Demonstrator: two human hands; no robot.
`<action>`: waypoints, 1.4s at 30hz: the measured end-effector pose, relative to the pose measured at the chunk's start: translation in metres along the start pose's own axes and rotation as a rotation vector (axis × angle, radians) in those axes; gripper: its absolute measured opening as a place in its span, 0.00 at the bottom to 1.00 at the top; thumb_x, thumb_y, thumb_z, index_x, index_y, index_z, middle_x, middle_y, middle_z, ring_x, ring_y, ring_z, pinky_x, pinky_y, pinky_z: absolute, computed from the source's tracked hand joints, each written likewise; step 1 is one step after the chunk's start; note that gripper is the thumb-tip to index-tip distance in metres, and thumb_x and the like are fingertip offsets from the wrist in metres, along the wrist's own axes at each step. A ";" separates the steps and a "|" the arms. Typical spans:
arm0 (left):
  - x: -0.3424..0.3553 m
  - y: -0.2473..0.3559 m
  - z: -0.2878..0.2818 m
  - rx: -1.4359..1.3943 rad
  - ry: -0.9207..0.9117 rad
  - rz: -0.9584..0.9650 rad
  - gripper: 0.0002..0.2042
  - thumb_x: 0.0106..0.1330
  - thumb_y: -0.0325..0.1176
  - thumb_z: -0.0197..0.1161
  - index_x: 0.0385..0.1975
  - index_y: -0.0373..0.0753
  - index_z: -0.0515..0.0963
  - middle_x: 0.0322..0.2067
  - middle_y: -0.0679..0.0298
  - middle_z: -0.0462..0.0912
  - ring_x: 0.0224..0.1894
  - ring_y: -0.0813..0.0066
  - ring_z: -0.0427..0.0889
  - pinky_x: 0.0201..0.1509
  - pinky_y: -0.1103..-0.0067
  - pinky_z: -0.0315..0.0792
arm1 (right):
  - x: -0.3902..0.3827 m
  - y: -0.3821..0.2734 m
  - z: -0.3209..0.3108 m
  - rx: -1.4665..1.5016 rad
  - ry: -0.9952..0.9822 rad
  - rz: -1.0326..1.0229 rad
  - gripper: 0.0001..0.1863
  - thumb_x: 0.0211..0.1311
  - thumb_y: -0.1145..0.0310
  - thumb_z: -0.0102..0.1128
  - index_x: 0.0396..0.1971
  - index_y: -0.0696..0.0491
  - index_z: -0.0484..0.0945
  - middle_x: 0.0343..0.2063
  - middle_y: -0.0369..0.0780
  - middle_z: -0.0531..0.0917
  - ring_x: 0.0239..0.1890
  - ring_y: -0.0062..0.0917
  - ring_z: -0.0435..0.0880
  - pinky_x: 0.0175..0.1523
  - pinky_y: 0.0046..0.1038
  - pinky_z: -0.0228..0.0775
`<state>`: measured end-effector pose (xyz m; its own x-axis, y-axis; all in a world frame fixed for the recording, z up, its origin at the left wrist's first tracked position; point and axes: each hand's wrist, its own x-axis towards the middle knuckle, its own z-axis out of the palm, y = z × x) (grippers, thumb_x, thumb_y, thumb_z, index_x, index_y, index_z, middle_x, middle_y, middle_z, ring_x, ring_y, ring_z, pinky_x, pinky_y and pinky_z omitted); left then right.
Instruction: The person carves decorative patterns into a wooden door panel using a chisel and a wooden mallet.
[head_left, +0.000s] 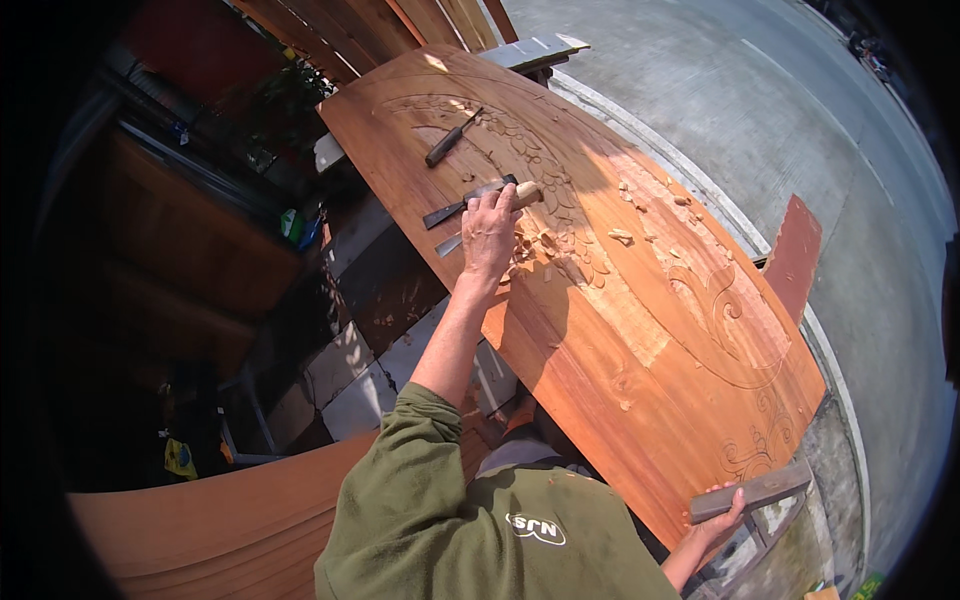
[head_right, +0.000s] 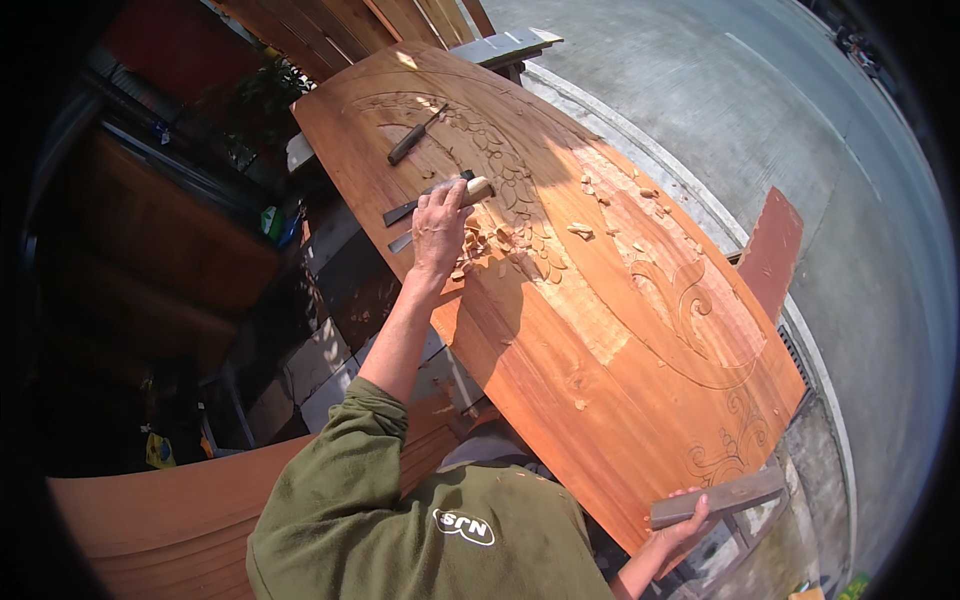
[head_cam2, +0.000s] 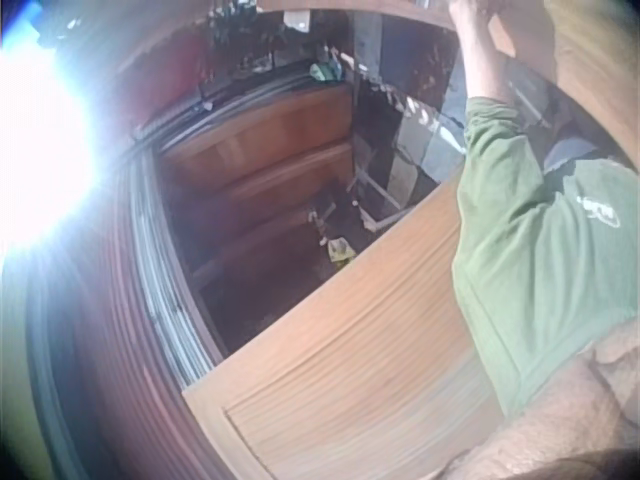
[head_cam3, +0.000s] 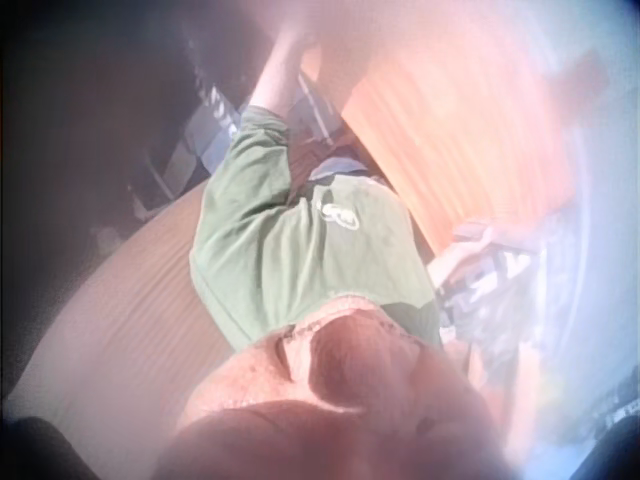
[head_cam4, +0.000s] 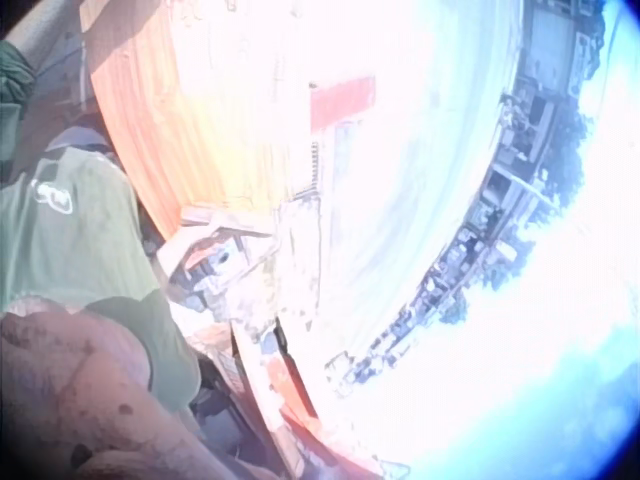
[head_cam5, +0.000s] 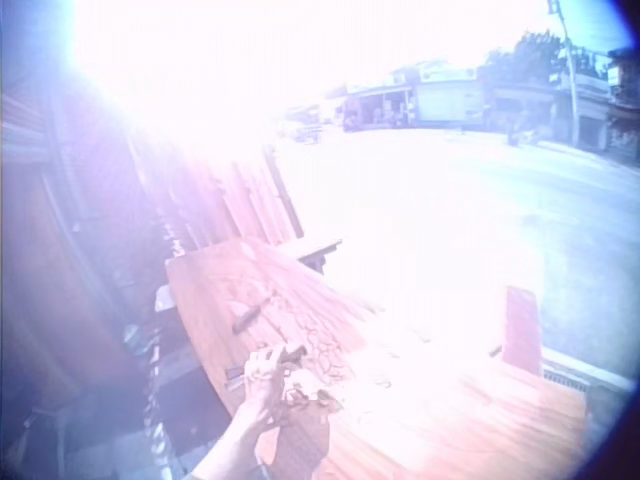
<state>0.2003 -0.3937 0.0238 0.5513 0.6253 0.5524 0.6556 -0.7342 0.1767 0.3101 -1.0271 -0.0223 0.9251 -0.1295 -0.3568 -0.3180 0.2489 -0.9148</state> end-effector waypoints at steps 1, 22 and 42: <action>0.025 -0.023 0.010 0.010 0.009 -0.039 0.25 0.65 0.32 0.73 0.63 0.46 0.79 0.50 0.59 0.84 0.54 0.55 0.81 0.55 0.61 0.76 | -0.002 0.010 0.001 0.036 0.022 -0.001 0.23 0.66 0.51 0.67 0.43 0.57 0.77 0.37 0.41 0.79 0.32 0.30 0.81 0.36 0.32 0.74; 0.168 -0.258 0.108 0.206 -0.380 -0.169 0.24 0.69 0.52 0.71 0.53 0.38 0.79 0.45 0.45 0.86 0.50 0.41 0.84 0.58 0.55 0.78 | -0.017 0.021 0.050 0.091 0.225 -0.144 0.31 0.72 0.53 0.64 0.69 0.50 0.71 0.38 0.37 0.81 0.34 0.24 0.80 0.40 0.29 0.76; -0.164 0.186 -0.156 -0.593 -0.200 0.189 0.16 0.67 0.29 0.76 0.53 0.36 0.83 0.40 0.54 0.86 0.41 0.56 0.88 0.41 0.67 0.83 | -0.016 0.017 0.034 0.206 0.130 -0.101 0.24 0.62 0.57 0.74 0.47 0.59 0.76 0.36 0.42 0.81 0.30 0.32 0.85 0.33 0.35 0.81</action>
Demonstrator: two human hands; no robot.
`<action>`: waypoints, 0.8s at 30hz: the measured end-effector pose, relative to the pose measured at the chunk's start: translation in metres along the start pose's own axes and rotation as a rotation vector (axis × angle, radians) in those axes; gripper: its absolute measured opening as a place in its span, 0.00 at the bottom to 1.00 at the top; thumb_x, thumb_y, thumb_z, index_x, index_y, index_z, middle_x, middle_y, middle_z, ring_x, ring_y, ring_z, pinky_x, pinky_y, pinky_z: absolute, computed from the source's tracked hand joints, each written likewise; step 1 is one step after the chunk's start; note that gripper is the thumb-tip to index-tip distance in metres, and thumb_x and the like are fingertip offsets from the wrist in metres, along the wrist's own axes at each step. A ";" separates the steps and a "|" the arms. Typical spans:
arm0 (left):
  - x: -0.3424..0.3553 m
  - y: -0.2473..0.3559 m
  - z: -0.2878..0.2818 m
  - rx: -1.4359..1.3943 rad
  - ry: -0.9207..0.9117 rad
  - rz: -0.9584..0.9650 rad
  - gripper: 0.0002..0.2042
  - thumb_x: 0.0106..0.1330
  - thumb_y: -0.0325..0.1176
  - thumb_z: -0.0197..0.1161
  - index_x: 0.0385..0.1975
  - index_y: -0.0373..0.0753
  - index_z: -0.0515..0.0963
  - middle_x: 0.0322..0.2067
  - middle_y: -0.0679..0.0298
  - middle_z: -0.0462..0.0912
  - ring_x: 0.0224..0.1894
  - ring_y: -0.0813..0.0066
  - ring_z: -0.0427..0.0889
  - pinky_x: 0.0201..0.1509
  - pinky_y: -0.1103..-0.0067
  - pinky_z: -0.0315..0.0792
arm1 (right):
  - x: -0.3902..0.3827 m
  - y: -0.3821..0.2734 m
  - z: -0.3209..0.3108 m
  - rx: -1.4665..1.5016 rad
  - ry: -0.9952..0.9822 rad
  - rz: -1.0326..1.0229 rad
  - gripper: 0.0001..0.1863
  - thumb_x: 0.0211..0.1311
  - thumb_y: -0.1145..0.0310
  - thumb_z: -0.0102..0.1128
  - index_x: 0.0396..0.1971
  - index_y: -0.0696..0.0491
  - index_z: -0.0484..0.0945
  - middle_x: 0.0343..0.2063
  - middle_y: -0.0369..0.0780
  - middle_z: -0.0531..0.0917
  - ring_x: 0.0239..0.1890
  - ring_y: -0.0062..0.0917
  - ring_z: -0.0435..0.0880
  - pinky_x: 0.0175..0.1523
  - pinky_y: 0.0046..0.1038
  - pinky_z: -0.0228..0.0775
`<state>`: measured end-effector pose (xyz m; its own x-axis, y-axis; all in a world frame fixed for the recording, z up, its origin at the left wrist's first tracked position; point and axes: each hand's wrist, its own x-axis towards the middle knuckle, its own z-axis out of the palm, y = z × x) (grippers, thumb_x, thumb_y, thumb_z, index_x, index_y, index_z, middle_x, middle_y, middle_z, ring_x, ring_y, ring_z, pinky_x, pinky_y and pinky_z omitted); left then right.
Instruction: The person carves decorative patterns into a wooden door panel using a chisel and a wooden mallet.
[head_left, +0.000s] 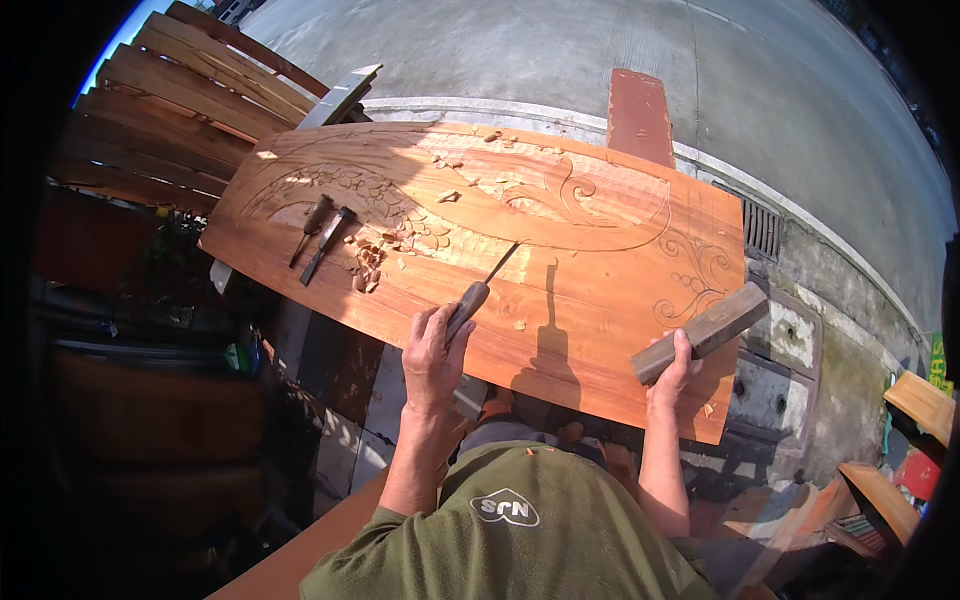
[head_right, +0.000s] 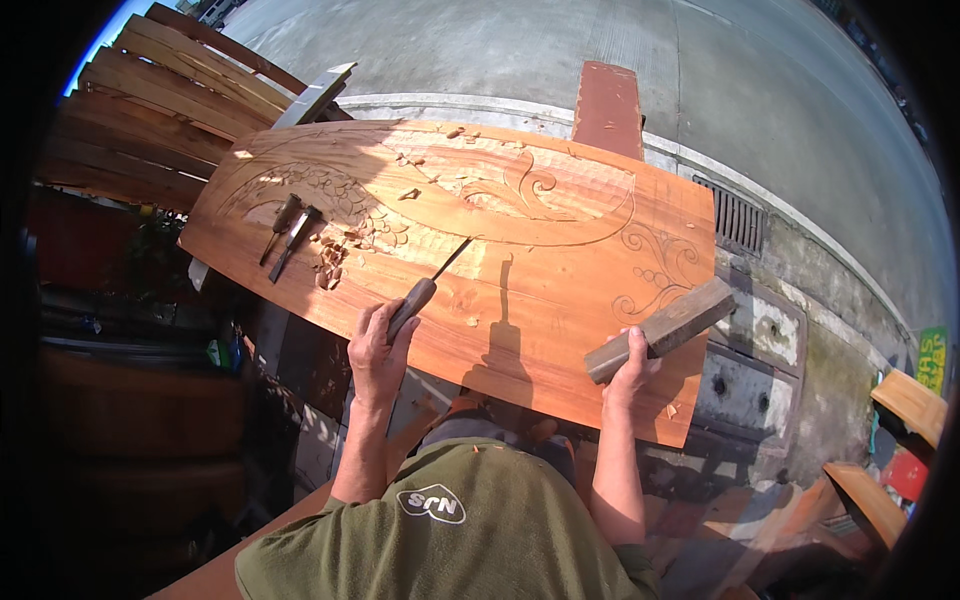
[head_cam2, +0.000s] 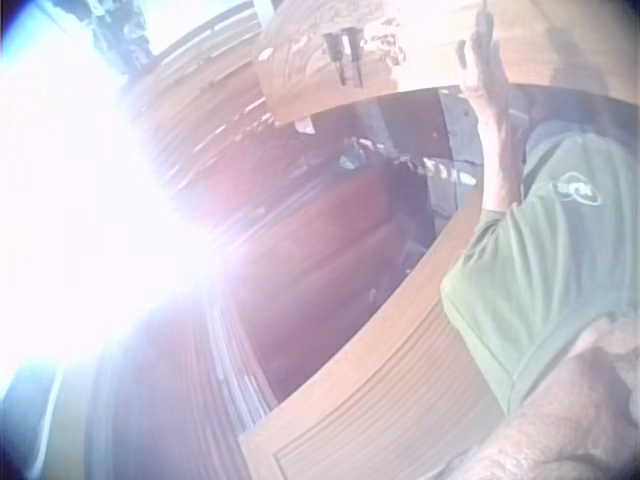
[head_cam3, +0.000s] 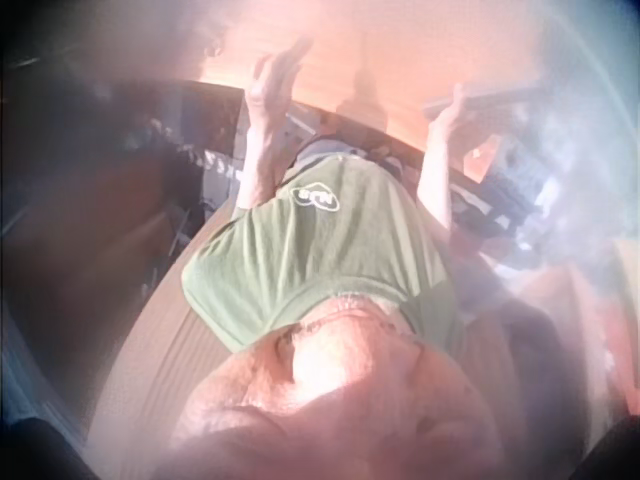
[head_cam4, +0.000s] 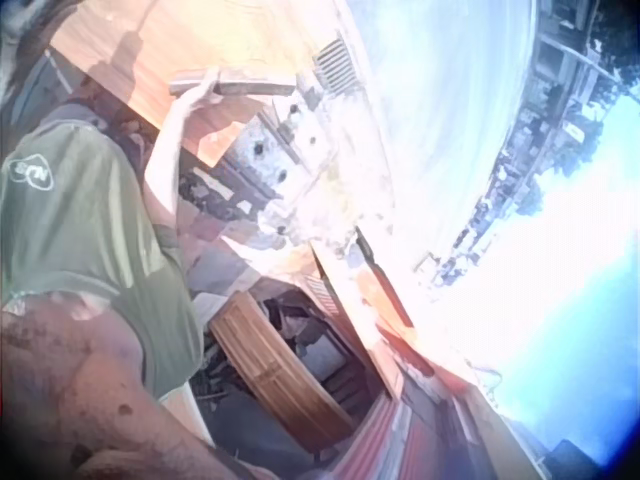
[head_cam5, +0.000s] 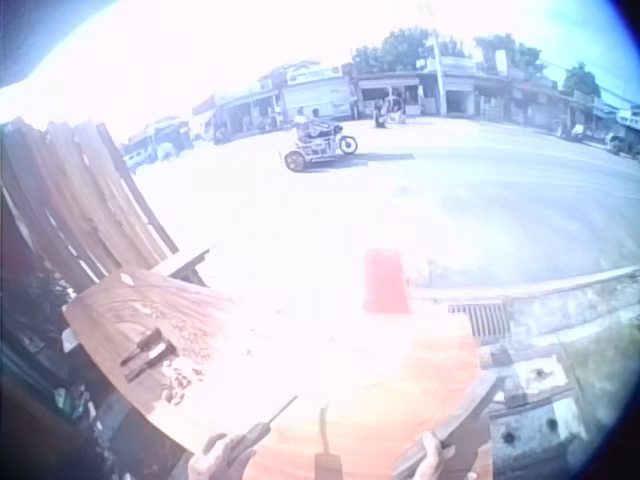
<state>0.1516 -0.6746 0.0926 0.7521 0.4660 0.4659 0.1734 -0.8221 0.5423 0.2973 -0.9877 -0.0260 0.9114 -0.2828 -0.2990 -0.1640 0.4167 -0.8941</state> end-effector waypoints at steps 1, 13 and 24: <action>-0.005 0.022 0.000 0.013 -0.034 0.013 0.16 0.66 0.28 0.77 0.52 0.35 0.84 0.41 0.53 0.87 0.41 0.57 0.89 0.42 0.68 0.84 | 0.001 0.001 0.000 0.018 -0.007 -0.003 0.24 0.62 0.58 0.74 0.47 0.59 0.76 0.35 0.42 0.81 0.30 0.32 0.85 0.33 0.35 0.81; -0.005 0.111 0.026 0.084 -0.224 0.097 0.20 0.67 0.33 0.75 0.57 0.40 0.80 0.47 0.52 0.81 0.45 0.51 0.86 0.46 0.61 0.82 | 0.009 -0.034 -0.049 0.068 -0.316 0.158 0.26 0.61 0.51 0.74 0.44 0.57 0.76 0.32 0.41 0.81 0.27 0.30 0.85 0.34 0.34 0.80; -0.004 0.113 0.137 -0.798 0.123 -0.264 0.19 0.72 0.24 0.72 0.60 0.37 0.77 0.45 0.62 0.87 0.43 0.79 0.85 0.48 0.78 0.81 | -0.018 -0.110 -0.233 -0.118 -0.001 -0.051 0.21 0.60 0.57 0.74 0.40 0.59 0.80 0.32 0.40 0.82 0.29 0.28 0.83 0.38 0.31 0.78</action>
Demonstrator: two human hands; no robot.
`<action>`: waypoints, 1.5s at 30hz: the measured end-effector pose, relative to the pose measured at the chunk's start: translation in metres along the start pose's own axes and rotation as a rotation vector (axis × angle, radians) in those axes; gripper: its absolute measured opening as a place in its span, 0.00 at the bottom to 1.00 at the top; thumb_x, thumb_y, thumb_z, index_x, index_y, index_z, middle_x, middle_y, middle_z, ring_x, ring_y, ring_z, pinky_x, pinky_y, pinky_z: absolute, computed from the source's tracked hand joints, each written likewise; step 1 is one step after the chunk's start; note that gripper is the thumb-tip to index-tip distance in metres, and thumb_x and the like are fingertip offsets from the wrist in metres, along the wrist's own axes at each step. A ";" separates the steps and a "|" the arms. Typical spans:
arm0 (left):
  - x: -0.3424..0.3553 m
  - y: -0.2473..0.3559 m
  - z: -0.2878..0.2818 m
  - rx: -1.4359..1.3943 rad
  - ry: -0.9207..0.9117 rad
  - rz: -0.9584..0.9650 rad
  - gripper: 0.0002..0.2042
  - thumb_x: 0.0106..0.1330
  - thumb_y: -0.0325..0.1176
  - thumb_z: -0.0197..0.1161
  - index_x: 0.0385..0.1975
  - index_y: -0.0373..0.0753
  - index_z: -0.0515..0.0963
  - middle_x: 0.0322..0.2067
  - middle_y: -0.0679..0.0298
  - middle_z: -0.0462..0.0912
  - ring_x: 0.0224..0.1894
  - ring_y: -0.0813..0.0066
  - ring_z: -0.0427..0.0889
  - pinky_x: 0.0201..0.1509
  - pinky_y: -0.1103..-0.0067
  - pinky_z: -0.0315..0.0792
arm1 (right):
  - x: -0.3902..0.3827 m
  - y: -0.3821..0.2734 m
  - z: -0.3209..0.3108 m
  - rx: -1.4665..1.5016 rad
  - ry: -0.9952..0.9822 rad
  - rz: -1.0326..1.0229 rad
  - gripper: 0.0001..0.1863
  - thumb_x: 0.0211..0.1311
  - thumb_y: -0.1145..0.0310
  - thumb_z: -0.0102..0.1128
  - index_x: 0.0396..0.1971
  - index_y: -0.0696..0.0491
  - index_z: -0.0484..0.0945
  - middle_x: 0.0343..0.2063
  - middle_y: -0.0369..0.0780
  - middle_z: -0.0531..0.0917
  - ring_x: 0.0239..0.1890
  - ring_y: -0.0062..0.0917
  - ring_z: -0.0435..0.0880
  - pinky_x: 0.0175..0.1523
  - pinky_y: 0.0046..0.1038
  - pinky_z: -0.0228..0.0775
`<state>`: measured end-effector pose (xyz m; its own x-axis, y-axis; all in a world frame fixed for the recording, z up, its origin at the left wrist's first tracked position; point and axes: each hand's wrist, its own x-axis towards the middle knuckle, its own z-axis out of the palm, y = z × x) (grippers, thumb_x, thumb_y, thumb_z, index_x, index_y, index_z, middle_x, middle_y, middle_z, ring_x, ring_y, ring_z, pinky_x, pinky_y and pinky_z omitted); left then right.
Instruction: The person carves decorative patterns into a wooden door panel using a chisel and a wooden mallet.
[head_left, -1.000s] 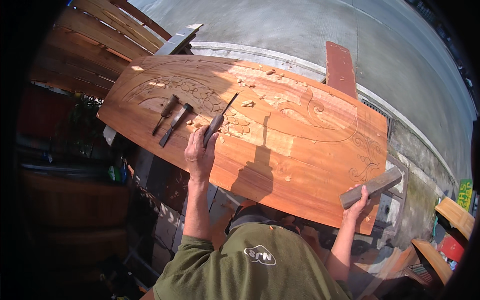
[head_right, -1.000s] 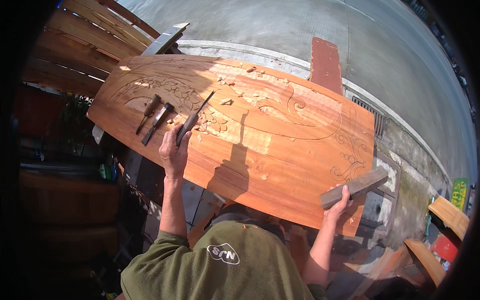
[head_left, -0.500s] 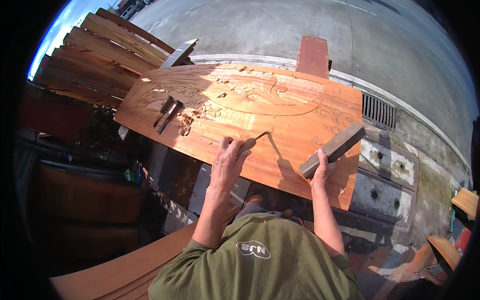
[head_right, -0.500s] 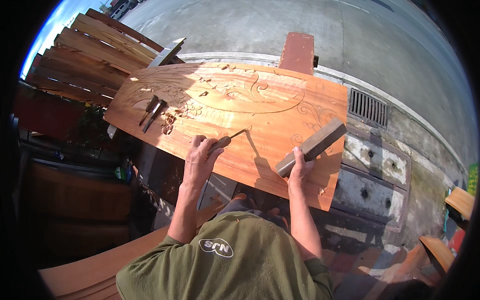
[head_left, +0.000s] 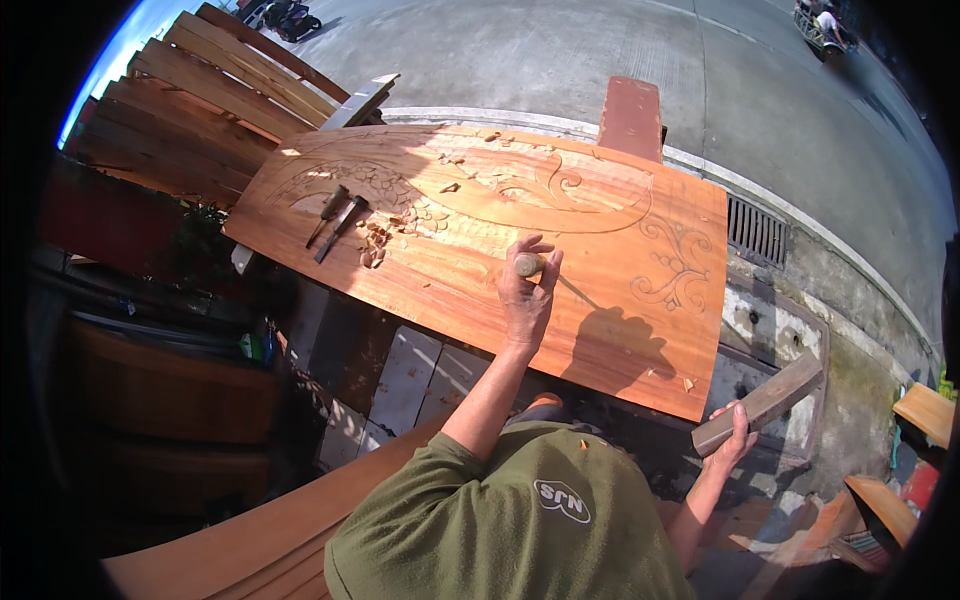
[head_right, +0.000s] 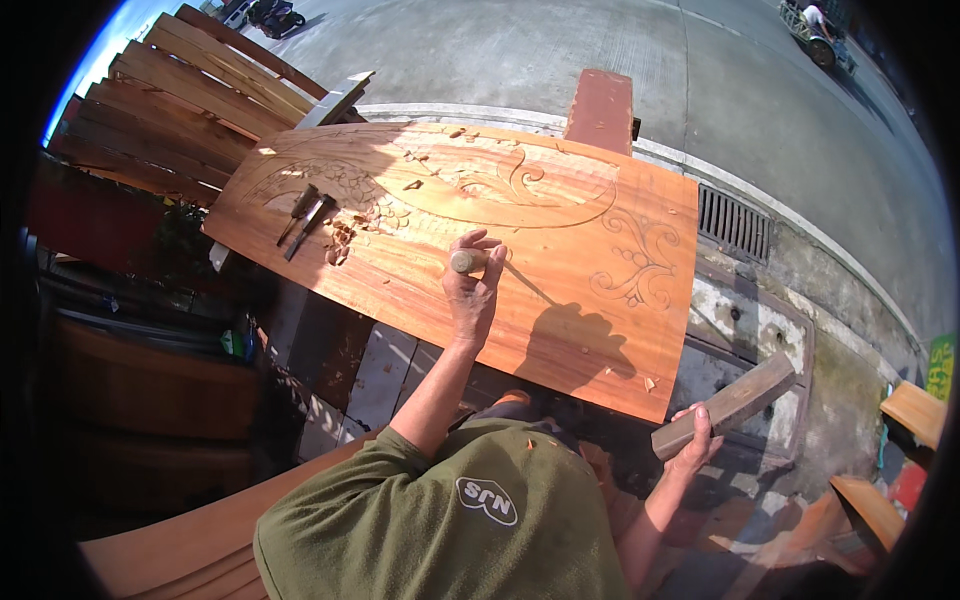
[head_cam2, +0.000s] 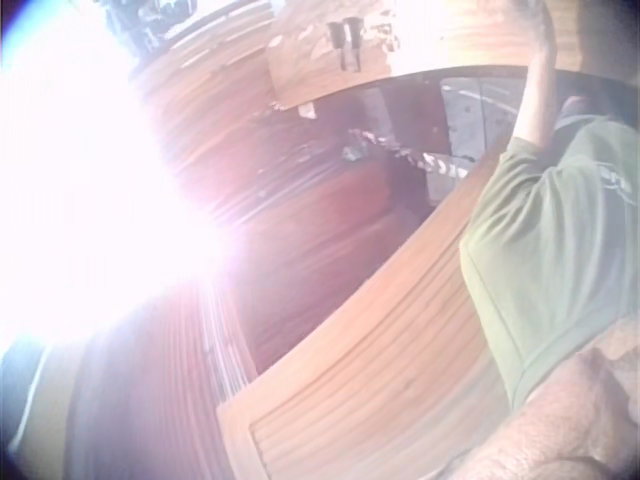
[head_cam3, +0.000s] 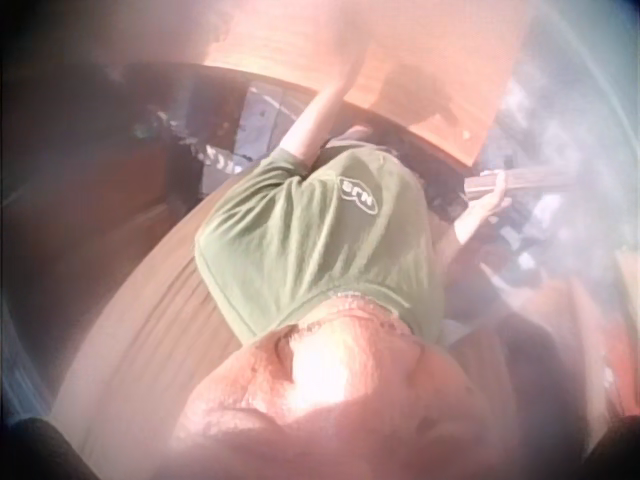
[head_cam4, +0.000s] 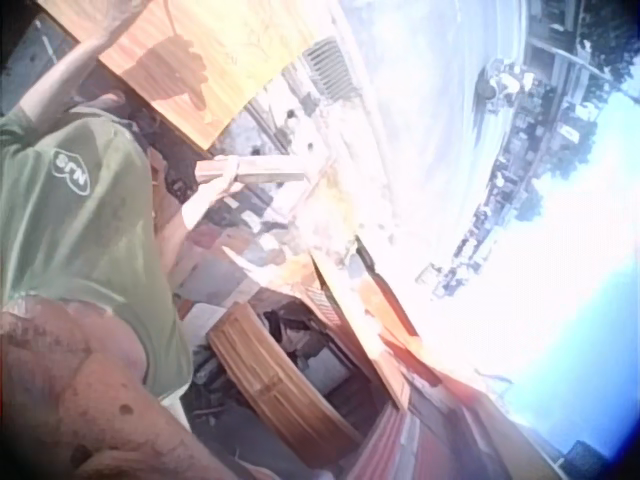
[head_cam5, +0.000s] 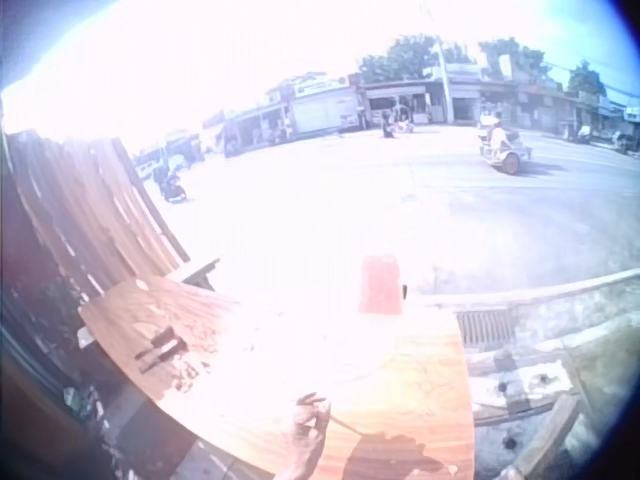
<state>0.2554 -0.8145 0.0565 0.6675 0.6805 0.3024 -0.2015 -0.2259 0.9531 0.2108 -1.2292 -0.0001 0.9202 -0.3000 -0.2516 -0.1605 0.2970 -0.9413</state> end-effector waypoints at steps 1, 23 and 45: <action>-0.002 -0.007 0.008 0.072 -0.015 0.077 0.18 0.72 0.25 0.72 0.58 0.37 0.77 0.44 0.62 0.88 0.42 0.78 0.86 0.47 0.77 0.81 | -0.004 0.002 -0.025 -0.060 0.061 -0.069 0.20 0.62 0.57 0.73 0.41 0.58 0.80 0.32 0.40 0.82 0.30 0.27 0.83 0.38 0.31 0.78; -0.188 0.040 0.209 0.279 -0.872 0.475 0.29 0.55 0.41 0.79 0.56 0.43 0.76 0.42 0.60 0.80 0.41 0.57 0.82 0.45 0.66 0.76 | 0.098 0.046 -0.238 -0.215 0.119 0.274 0.19 0.61 0.66 0.71 0.48 0.58 0.79 0.28 0.39 0.81 0.26 0.28 0.84 0.34 0.31 0.79; -0.144 0.034 0.331 -0.179 -0.713 -0.271 0.27 0.68 0.50 0.77 0.55 0.34 0.83 0.36 0.63 0.88 0.35 0.76 0.85 0.40 0.73 0.80 | 0.248 0.000 -0.221 -0.787 -0.326 0.088 0.28 0.59 0.72 0.71 0.60 0.60 0.74 0.33 0.38 0.83 0.31 0.25 0.84 0.39 0.28 0.77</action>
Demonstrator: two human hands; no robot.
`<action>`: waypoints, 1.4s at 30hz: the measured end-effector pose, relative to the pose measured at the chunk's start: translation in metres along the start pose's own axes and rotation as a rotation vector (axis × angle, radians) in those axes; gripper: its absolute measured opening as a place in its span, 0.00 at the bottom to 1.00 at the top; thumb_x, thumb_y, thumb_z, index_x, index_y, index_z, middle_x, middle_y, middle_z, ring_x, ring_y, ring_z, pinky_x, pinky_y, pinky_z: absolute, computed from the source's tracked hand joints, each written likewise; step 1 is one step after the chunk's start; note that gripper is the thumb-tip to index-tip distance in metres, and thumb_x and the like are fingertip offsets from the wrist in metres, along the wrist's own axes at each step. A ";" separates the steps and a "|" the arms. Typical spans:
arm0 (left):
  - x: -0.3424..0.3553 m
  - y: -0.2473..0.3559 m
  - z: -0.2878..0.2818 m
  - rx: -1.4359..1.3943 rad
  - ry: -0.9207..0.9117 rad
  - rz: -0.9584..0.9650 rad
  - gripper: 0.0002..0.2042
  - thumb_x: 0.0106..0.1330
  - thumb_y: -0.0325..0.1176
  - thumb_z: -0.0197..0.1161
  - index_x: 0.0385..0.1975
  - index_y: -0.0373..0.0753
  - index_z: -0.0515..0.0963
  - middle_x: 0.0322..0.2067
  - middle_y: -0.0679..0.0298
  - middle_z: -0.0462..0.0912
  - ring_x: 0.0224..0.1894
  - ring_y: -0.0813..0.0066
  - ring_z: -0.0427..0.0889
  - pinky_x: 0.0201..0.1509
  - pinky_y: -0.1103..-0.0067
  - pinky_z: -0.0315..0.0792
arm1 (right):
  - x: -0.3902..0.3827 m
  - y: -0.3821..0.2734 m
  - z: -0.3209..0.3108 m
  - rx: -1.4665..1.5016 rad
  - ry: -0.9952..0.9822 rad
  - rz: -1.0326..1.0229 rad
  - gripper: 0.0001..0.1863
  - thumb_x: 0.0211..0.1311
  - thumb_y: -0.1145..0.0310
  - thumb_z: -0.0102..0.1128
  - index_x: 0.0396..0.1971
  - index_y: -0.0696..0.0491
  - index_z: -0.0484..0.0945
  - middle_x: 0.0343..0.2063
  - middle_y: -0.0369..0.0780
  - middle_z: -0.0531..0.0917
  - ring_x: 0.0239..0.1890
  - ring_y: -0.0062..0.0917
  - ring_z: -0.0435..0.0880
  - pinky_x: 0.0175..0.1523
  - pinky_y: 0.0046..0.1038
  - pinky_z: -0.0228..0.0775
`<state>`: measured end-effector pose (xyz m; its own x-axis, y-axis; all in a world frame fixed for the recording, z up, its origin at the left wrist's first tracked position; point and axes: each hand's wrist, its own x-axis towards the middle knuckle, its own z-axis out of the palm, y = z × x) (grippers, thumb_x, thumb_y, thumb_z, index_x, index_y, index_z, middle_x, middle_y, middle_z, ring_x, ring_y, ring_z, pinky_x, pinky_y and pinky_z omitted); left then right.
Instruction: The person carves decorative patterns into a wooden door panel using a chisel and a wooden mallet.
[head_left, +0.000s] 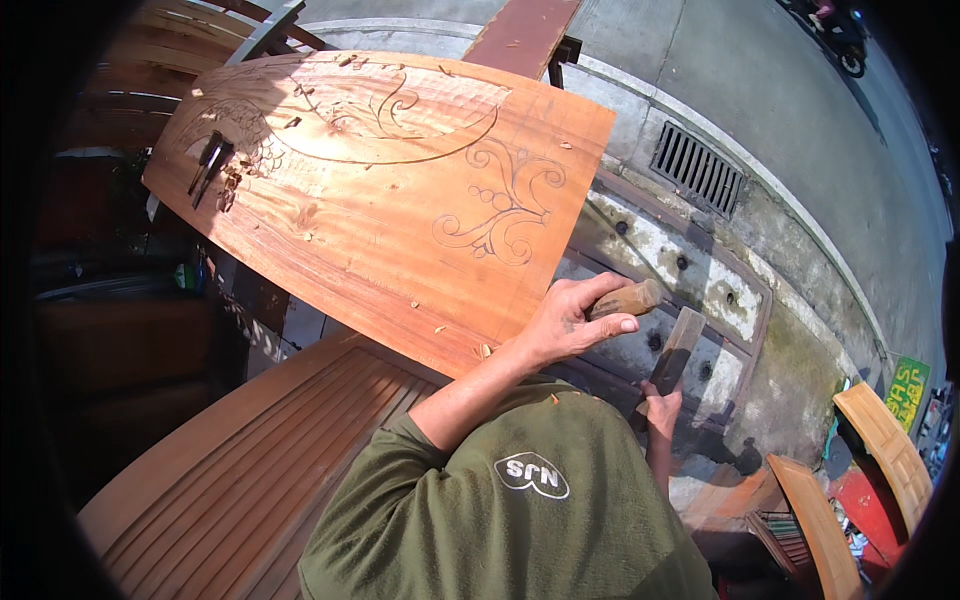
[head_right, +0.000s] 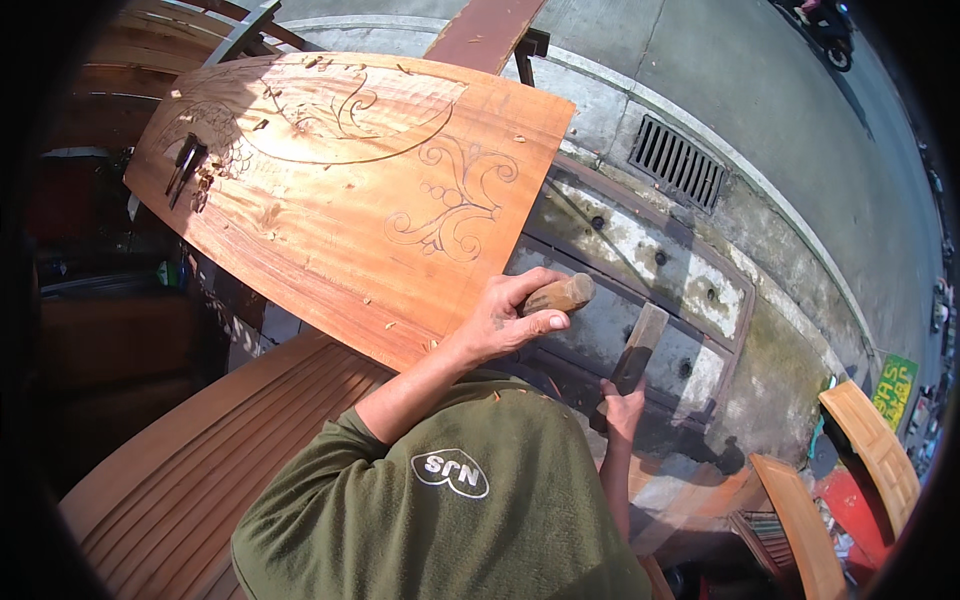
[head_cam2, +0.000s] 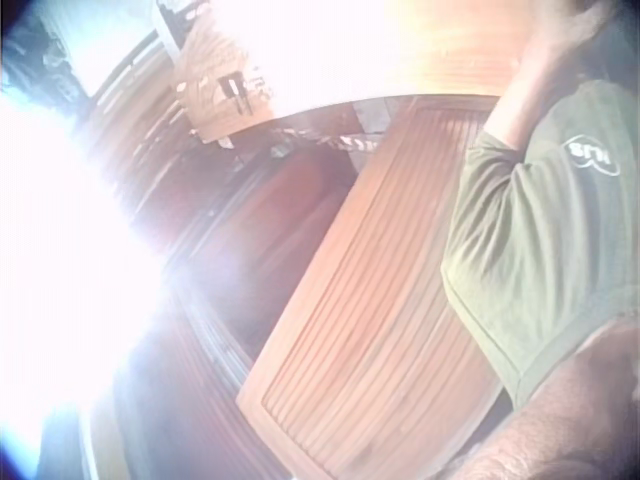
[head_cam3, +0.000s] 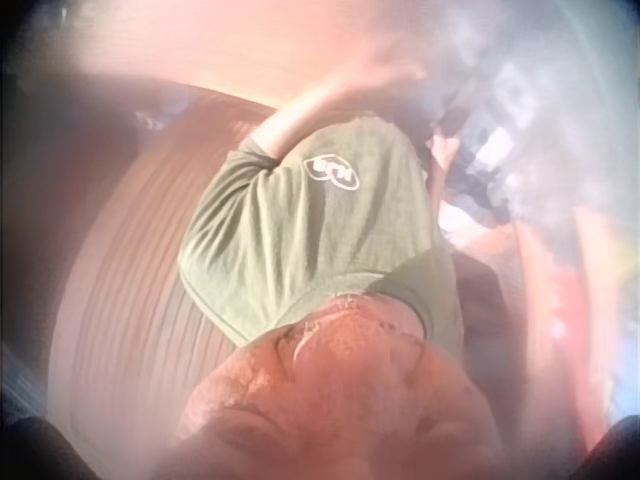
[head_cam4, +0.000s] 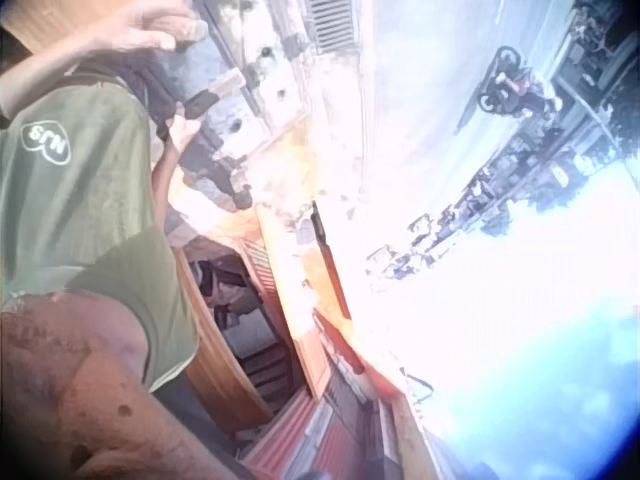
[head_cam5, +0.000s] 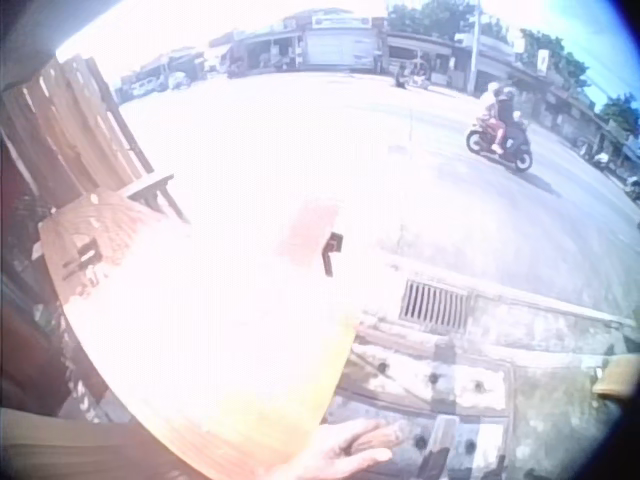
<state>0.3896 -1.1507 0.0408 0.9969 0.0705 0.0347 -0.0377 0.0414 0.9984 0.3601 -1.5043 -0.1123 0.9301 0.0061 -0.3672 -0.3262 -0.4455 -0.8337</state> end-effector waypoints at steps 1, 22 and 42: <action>0.007 -0.002 -0.003 -0.012 0.015 0.004 0.27 0.68 0.50 0.77 0.55 0.34 0.83 0.36 0.63 0.88 0.35 0.76 0.85 0.40 0.73 0.80 | 0.002 -0.014 0.001 0.069 -0.013 0.089 0.30 0.59 0.73 0.71 0.62 0.60 0.72 0.35 0.39 0.83 0.32 0.27 0.84 0.41 0.30 0.78; 0.122 -0.019 -0.078 0.267 0.400 0.049 0.25 0.69 0.38 0.77 0.60 0.37 0.75 0.39 0.62 0.83 0.38 0.73 0.83 0.44 0.76 0.79 | 0.218 -0.099 0.049 0.003 -0.296 -0.168 0.32 0.56 0.74 0.78 0.60 0.56 0.73 0.41 0.37 0.84 0.41 0.22 0.84 0.52 0.28 0.77; 0.226 -0.028 -0.105 -0.407 0.109 -0.093 0.22 0.79 0.55 0.62 0.53 0.41 0.77 0.24 0.73 0.74 0.19 0.87 0.71 0.21 0.86 0.60 | 0.256 -0.165 0.018 0.094 -0.227 -0.284 0.30 0.58 0.73 0.78 0.59 0.56 0.74 0.44 0.37 0.84 0.45 0.21 0.84 0.55 0.27 0.76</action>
<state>0.6087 -1.0317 0.0163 0.9850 0.1517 -0.0817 0.0065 0.4409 0.8975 0.6487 -1.4125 -0.0758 0.9281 0.3206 -0.1892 -0.0845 -0.3136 -0.9458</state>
